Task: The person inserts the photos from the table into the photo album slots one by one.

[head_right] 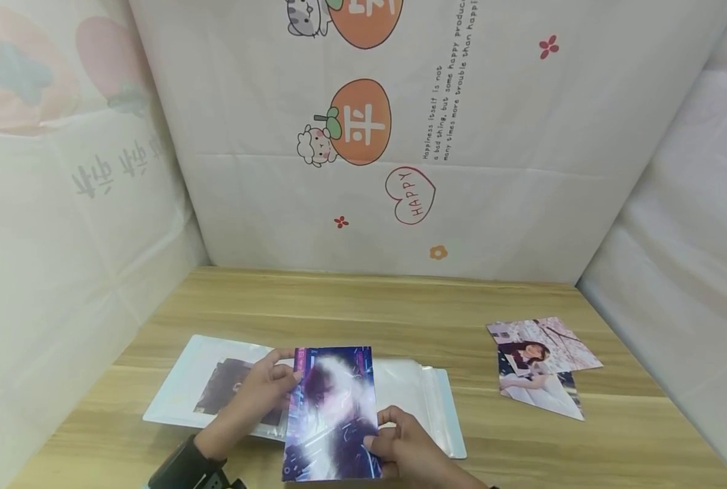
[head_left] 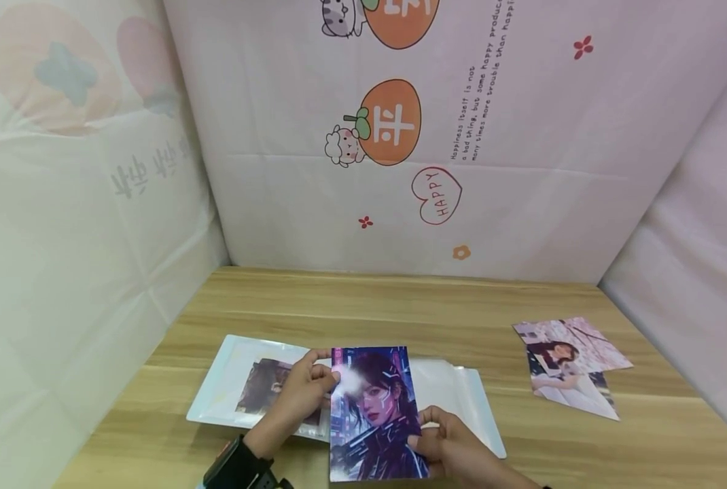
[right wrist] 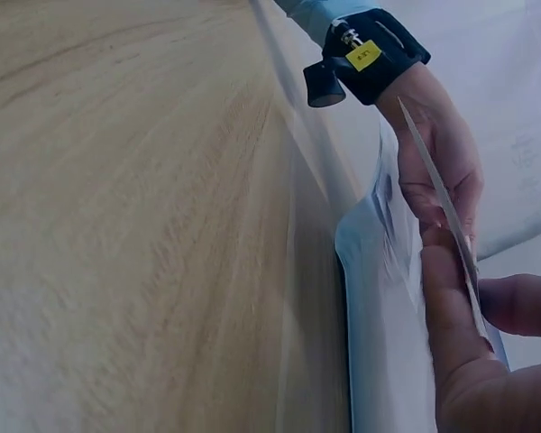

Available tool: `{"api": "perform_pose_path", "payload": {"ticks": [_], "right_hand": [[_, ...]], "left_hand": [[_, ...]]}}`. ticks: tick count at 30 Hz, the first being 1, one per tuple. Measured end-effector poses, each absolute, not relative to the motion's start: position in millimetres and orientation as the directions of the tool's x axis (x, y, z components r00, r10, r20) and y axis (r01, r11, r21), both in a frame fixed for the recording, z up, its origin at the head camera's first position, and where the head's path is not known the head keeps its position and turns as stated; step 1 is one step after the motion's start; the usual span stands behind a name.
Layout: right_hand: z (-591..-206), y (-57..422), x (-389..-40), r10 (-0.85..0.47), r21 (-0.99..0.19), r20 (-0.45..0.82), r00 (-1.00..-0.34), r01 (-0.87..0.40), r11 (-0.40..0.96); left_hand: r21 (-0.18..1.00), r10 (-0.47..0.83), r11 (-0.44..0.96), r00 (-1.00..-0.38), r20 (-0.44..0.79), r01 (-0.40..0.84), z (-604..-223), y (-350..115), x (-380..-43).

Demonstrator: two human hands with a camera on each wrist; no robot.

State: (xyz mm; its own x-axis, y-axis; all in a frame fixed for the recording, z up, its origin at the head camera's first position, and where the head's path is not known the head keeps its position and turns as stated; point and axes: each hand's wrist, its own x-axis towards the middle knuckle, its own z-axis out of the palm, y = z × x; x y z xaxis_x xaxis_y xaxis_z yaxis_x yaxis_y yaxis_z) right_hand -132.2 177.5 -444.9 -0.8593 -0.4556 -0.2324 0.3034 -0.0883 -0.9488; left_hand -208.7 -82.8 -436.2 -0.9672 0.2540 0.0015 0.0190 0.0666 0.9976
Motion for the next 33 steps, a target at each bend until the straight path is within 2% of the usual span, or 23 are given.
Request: {"api": "perform_pose_path", "payload": {"ticks": [3,5,7,9,13,17,20,24,27,33], "right_hand": [[-441,184,-135,-0.433,-0.965,-0.186,-0.882,0.247,-0.089],[-439,192,-138,-0.403,-0.986,-0.129,-0.906,0.162,-0.047],[-436,201,-143,-0.358,-0.998,-0.055,-0.932,0.040,0.049],[-435,212,-147,-0.322,-0.968,0.049,-0.946,-0.124,0.217],[-437,234,-151,-0.302,-0.741,0.267,-0.915,-0.396,0.542],[-443,252,-151,-0.352,-0.503,0.375,-0.857,-0.507,0.700],[-446,260,-151,-0.403,-0.445,0.327,-0.855,-0.515,0.732],[-448,265,-149,-0.431,-0.496,0.138,-0.892,-0.439,0.750],[-449,265,-148,-0.430,-0.511,0.050,-0.901,-0.393,0.765],[-451,262,-146,-0.423,-0.500,0.048,-0.905,-0.388,0.774]], "left_hand": [[0.998,0.263,0.055,-0.965,0.014,0.029,-437,-83,-209],[0.998,0.270,0.049,-0.963,0.019,0.033,-437,-83,-209],[0.998,0.278,0.050,-0.960,0.021,0.036,-437,-83,-209],[0.998,0.286,0.050,-0.958,0.016,0.032,-437,-83,-209],[0.998,0.303,0.061,-0.953,0.011,0.030,-439,-85,-209],[0.997,0.311,0.073,-0.950,0.008,0.032,-441,-87,-209],[0.997,0.310,0.071,-0.951,0.003,0.026,-441,-88,-209],[0.998,0.302,0.066,-0.953,-0.001,0.020,-441,-89,-208],[0.997,0.300,0.071,-0.954,-0.003,0.020,-440,-90,-207],[0.997,0.297,0.076,-0.955,-0.011,0.012,-439,-90,-206]]}}
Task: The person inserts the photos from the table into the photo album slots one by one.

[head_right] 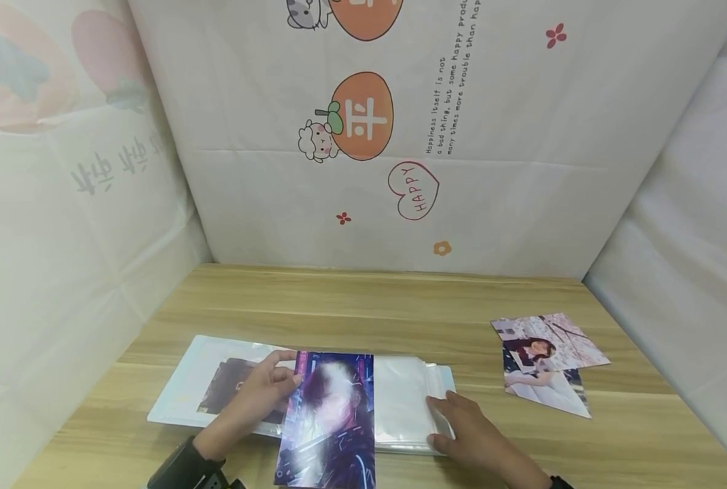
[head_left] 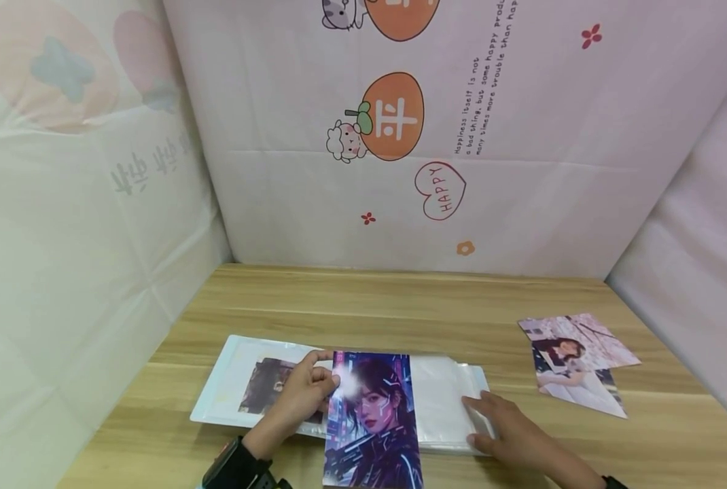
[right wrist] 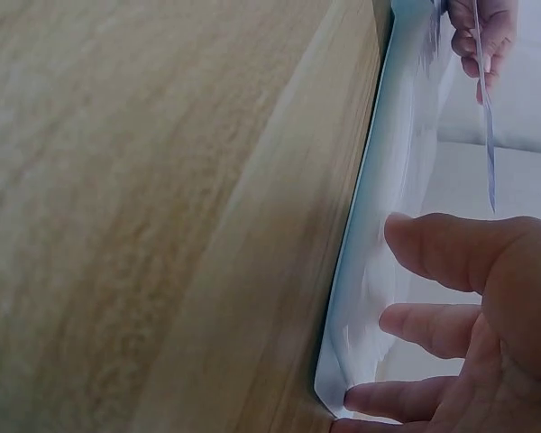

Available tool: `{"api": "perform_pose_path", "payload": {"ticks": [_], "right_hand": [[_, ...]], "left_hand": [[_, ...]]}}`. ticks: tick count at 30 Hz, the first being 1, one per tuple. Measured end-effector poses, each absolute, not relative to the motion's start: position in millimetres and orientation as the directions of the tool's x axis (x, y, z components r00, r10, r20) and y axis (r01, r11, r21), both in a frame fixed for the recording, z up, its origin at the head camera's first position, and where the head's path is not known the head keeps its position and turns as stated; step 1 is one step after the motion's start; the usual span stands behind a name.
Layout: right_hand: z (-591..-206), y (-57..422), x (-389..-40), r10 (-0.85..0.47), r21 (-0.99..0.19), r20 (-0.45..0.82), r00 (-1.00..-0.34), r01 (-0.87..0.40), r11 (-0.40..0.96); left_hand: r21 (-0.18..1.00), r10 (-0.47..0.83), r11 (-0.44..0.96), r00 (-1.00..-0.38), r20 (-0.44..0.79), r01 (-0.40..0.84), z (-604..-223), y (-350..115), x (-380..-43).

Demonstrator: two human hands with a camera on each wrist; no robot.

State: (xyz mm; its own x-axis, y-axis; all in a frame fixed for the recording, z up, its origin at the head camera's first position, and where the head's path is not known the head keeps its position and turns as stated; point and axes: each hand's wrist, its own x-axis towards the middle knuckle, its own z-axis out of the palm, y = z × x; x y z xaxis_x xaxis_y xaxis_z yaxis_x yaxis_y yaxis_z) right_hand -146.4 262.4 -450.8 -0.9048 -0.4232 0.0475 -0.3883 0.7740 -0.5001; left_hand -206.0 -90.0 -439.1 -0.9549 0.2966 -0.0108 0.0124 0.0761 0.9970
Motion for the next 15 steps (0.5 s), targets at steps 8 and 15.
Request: {"api": "perform_pose_path", "payload": {"ticks": [8,15], "right_hand": [[-450.8,261.4,-146.3,-0.396,-0.505,0.020,-0.918,-0.351,0.788],[-448.5,260.6,-146.8,-0.372,-0.511,-0.017,-0.928,-0.312,0.801]], "left_hand": [[0.997,0.289,0.076,-0.957,0.002,0.025,-440.4,-90.3,-206.9],[0.998,0.265,0.053,-0.964,0.011,0.026,-438.2,-91.5,-207.3]]}}
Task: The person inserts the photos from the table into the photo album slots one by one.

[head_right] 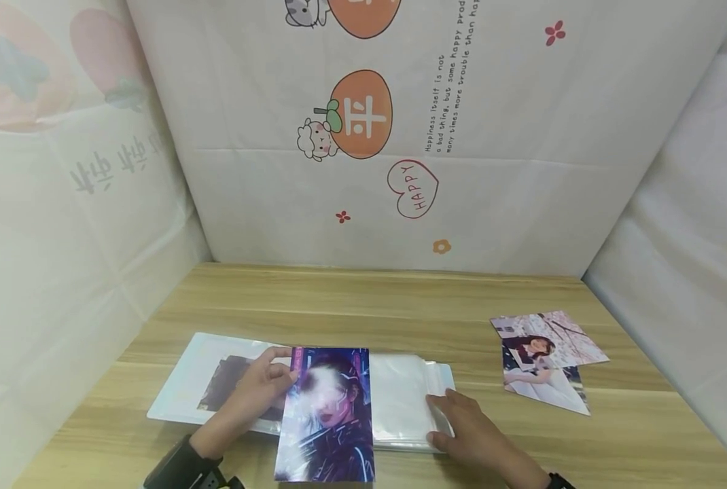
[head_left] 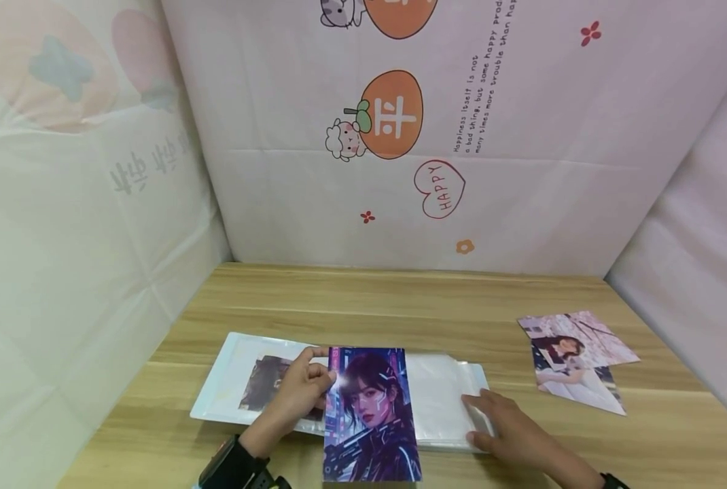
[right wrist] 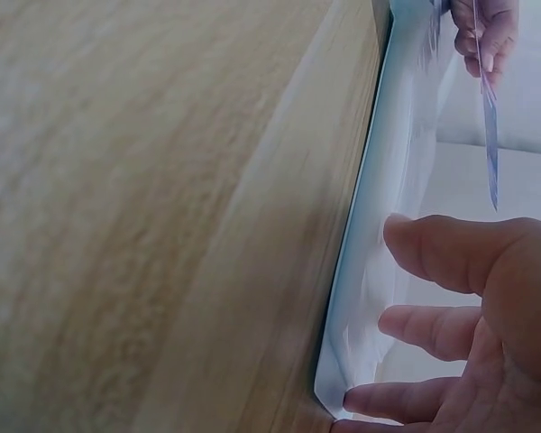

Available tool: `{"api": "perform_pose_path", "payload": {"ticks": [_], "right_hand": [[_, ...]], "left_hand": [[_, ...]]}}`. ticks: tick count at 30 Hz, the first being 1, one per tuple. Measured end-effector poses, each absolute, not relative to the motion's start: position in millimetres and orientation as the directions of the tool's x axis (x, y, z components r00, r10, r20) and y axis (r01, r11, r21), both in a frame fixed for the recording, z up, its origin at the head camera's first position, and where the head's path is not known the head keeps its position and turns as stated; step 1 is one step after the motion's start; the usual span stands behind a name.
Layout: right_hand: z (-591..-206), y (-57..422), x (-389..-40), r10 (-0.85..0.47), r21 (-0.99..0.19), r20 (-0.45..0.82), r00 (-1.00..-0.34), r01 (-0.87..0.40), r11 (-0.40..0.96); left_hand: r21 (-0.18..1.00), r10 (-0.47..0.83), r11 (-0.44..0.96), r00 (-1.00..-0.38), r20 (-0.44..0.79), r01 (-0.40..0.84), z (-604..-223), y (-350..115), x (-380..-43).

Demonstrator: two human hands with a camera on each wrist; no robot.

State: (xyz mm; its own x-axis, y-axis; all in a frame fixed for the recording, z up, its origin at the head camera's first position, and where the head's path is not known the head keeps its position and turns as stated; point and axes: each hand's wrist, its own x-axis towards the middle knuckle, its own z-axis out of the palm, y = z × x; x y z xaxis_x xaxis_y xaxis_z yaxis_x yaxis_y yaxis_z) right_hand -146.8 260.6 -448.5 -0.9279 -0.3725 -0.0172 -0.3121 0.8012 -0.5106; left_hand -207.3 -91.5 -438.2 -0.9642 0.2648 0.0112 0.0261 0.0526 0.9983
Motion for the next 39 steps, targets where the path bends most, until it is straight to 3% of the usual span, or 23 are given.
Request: {"api": "perform_pose_path", "payload": {"ticks": [8,18,29,39], "right_hand": [[-449,260,-147,-0.355,-0.506,-0.015,-0.935,-0.299,0.809],[-449,258,-145,-0.346,-0.503,0.000,-0.938,-0.299,0.811],[-448,260,-144,-0.387,-0.488,0.062,-0.920,-0.366,0.792],[-449,258,-144,-0.362,-0.498,0.022,-0.932,-0.325,0.804]], "left_hand": [[0.998,0.133,-0.054,-0.991,0.024,0.017,-430,-101,-209],[0.999,-0.069,-0.049,-0.998,0.010,0.013,-419,-129,-204],[0.998,-0.158,-0.063,-0.987,0.011,0.021,-409,-150,-201],[0.993,-0.212,-0.097,-0.977,0.039,0.060,-408,-155,-202]]}}
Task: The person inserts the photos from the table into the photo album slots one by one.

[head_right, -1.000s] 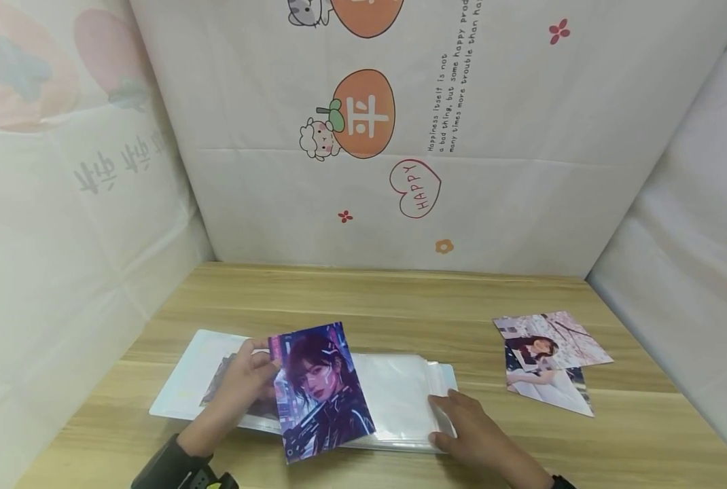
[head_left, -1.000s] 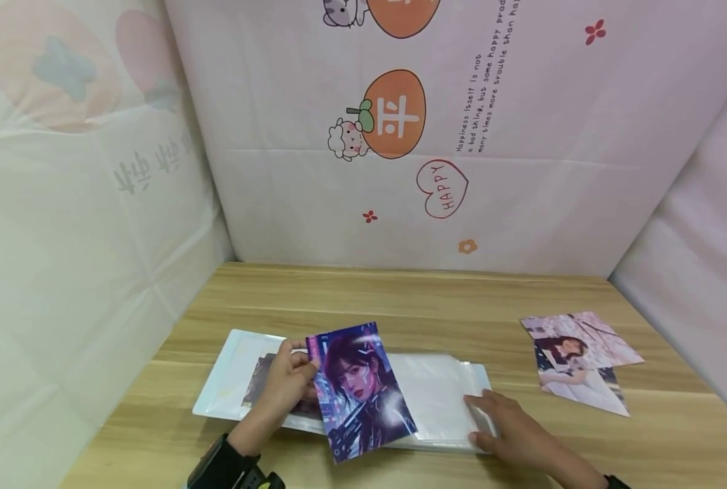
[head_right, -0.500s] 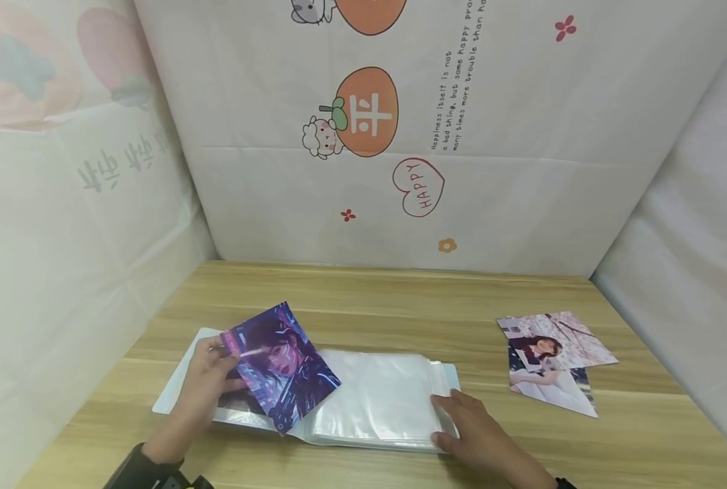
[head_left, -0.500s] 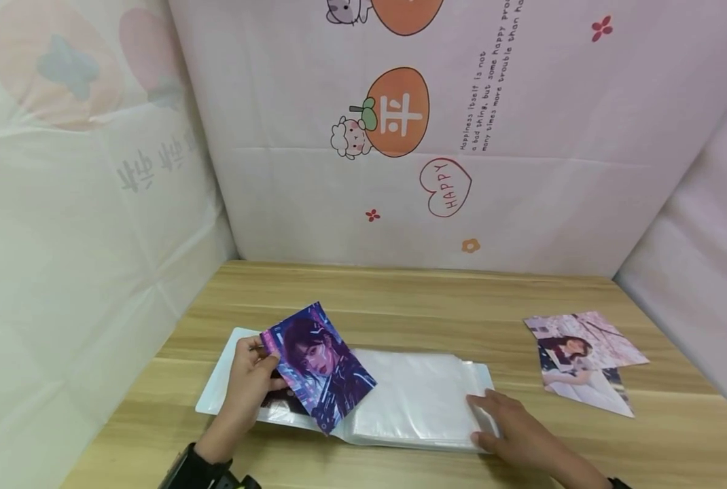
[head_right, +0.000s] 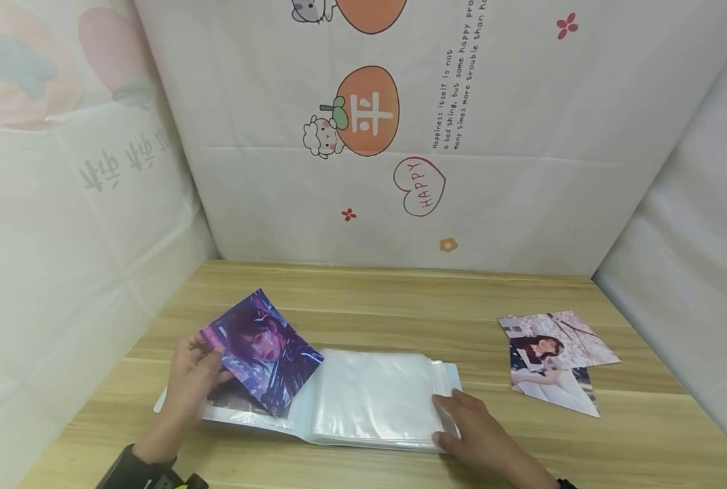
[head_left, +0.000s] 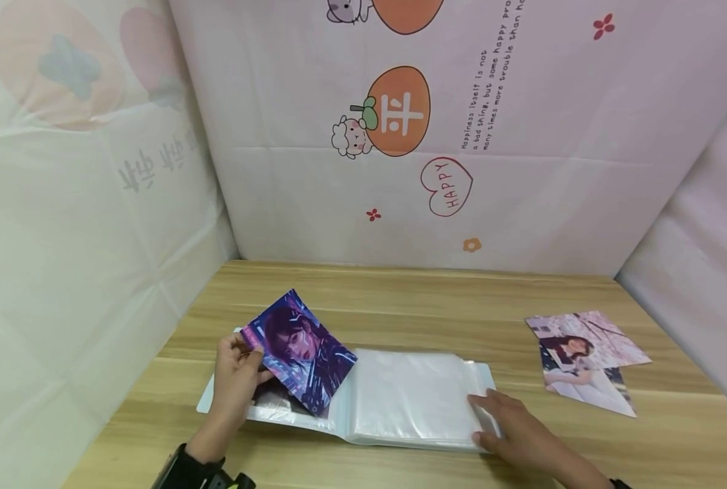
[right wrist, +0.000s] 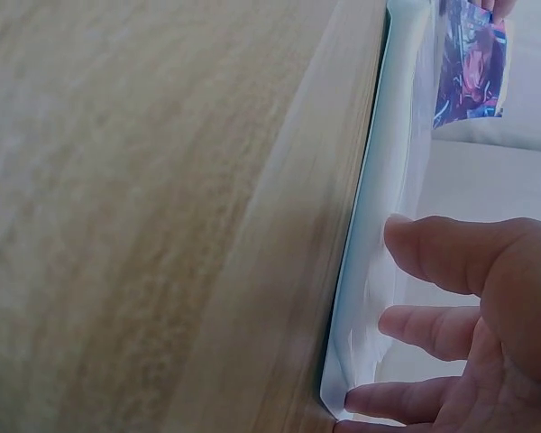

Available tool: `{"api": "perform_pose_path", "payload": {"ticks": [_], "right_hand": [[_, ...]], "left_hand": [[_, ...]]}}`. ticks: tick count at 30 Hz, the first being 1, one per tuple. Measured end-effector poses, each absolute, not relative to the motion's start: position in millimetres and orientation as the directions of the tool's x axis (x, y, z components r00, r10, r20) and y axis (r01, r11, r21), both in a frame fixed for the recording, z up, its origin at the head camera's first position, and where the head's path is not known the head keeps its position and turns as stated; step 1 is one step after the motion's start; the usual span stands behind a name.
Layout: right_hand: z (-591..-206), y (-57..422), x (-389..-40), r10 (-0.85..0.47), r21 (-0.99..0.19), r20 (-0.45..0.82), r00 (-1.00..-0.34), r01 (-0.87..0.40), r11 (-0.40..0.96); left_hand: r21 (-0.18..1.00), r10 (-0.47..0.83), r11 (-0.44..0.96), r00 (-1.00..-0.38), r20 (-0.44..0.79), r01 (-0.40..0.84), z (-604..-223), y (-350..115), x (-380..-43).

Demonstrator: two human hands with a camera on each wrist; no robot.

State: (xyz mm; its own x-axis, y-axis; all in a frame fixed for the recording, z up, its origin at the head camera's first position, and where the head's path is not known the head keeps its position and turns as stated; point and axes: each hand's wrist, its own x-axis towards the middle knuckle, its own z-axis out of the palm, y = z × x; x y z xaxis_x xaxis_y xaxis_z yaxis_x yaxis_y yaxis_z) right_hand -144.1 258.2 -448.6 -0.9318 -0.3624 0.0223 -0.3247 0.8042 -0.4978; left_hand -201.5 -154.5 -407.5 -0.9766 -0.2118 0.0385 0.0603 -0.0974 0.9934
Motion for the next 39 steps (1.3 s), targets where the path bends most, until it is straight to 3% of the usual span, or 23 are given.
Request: {"api": "perform_pose_path", "payload": {"ticks": [39], "right_hand": [[-451,258,-144,-0.341,-0.493,0.032,-0.939,-0.312,0.813]], "left_hand": [[0.999,-0.177,-0.040,-0.984,0.030,0.037,-410,-154,-190]]}}
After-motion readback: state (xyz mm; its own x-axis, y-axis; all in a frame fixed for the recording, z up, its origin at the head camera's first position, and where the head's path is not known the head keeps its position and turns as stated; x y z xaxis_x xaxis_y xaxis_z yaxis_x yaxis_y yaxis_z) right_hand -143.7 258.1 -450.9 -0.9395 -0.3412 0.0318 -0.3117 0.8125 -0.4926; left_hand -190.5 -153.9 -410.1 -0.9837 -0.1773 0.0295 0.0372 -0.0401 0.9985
